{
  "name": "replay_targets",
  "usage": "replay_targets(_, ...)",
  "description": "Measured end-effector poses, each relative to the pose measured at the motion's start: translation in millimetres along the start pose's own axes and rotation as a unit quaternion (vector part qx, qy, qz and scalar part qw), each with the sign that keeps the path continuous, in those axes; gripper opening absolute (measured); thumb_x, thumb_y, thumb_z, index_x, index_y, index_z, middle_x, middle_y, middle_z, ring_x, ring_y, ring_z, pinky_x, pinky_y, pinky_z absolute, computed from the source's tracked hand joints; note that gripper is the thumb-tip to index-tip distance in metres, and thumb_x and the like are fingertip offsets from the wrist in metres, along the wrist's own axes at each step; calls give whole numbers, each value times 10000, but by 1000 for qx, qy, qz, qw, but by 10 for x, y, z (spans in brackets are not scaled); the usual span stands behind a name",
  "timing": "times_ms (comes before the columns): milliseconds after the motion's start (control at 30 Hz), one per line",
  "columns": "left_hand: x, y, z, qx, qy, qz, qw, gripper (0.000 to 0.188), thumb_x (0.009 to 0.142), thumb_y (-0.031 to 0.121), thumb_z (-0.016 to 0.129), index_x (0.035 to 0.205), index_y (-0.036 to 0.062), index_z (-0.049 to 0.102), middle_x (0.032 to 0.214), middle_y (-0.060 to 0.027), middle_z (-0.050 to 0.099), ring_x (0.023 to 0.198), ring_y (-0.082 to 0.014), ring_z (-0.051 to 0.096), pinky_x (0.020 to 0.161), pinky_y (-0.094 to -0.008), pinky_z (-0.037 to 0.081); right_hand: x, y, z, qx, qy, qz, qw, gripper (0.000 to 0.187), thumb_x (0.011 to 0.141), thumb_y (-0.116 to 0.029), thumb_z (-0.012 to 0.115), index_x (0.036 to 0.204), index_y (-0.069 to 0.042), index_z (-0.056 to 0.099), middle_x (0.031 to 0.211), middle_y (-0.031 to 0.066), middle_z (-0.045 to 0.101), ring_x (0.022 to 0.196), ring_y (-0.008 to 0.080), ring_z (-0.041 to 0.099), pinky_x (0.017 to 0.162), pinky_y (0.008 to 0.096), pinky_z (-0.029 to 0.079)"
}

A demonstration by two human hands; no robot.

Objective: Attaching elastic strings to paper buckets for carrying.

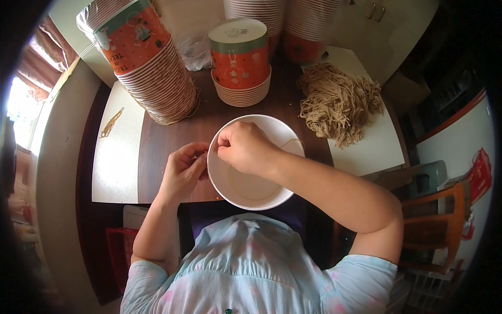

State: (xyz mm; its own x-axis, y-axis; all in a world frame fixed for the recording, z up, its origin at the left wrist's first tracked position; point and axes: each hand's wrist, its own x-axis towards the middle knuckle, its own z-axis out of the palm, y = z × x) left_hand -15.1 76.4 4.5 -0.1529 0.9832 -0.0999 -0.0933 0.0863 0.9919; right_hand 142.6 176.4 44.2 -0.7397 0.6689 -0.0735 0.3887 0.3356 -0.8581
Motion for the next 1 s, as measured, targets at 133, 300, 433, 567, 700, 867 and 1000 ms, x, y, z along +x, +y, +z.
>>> replay_targets(133, -6, 1, 2, 35, 6, 3, 999, 160, 924, 50, 552, 1032, -45, 622, 797, -32, 640, 693, -71, 587, 631, -221, 498, -2, -22, 9, -6, -10, 3, 1000, 112, 823, -87, 613, 847, 7, 671, 732, 67, 667, 680, 111, 607, 637, 282, 492)
replay_targets(300, -66, -18, 21, 115, 33, 19, 993, 134, 915, 44, 556, 976, -52, 628, 818, -42, 653, 718, -82, 601, 657, -234, 511, -53, -70, -18, -20, -65, 30, 997, 164, 827, -122, 626, 916, 11, 664, 769, 73, 673, 709, 124, 614, 672, 295, 496)
replay_targets(433, -139, 97, -83, 43, 42, 23, 998, 101, 924, 56, 549, 948, -34, 586, 815, -17, 612, 721, -69, 580, 653, -231, 502, -168, -137, -172, -47, -63, 16, 997, 265, 815, -192, 660, 980, 16, 649, 787, 81, 670, 710, 145, 617, 680, 301, 495)
replay_targets(567, -305, 199, -301, -34, 18, 27, 999, 132, 948, 163, 549, 911, 37, 570, 783, -14, 582, 697, -80, 545, 645, -223, 438, -331, -321, -382, -165, -130, 47, 977, 324, 794, -267, 694, 966, 4, 651, 789, 95, 652, 684, 169, 605, 640, 295, 483)
replay_targets(700, -316, 368, -118, -131, -37, 47, 990, 125, 960, 153, 547, 927, 33, 565, 809, 2, 580, 727, -62, 517, 671, -214, 423, -333, -364, -369, -185, -83, -97, 974, 185, 794, -183, 671, 840, -8, 634, 748, 106, 611, 649, 213, 585, 595, 327, 460)
replay_targets(867, -116, 264, -57, -181, -53, 6, 982, 151, 975, 178, 538, 937, 36, 571, 785, -1, 585, 662, -51, 487, 588, -199, 392, -199, -515, -242, -160, -71, -265, 948, 138, 770, -115, 692, 795, -4, 614, 734, 107, 587, 645, 231, 575, 591, 335, 459)
replay_targets(1000, -135, 169, -95, -126, -74, 36, 989, 213, 962, 189, 564, 957, -13, 633, 797, -21, 623, 673, -57, 528, 609, -195, 427, 20, -441, -204, -53, -108, -241, 963, 152, 782, -123, 717, 789, -2, 625, 731, 67, 597, 665, 140, 575, 596, 283, 458)
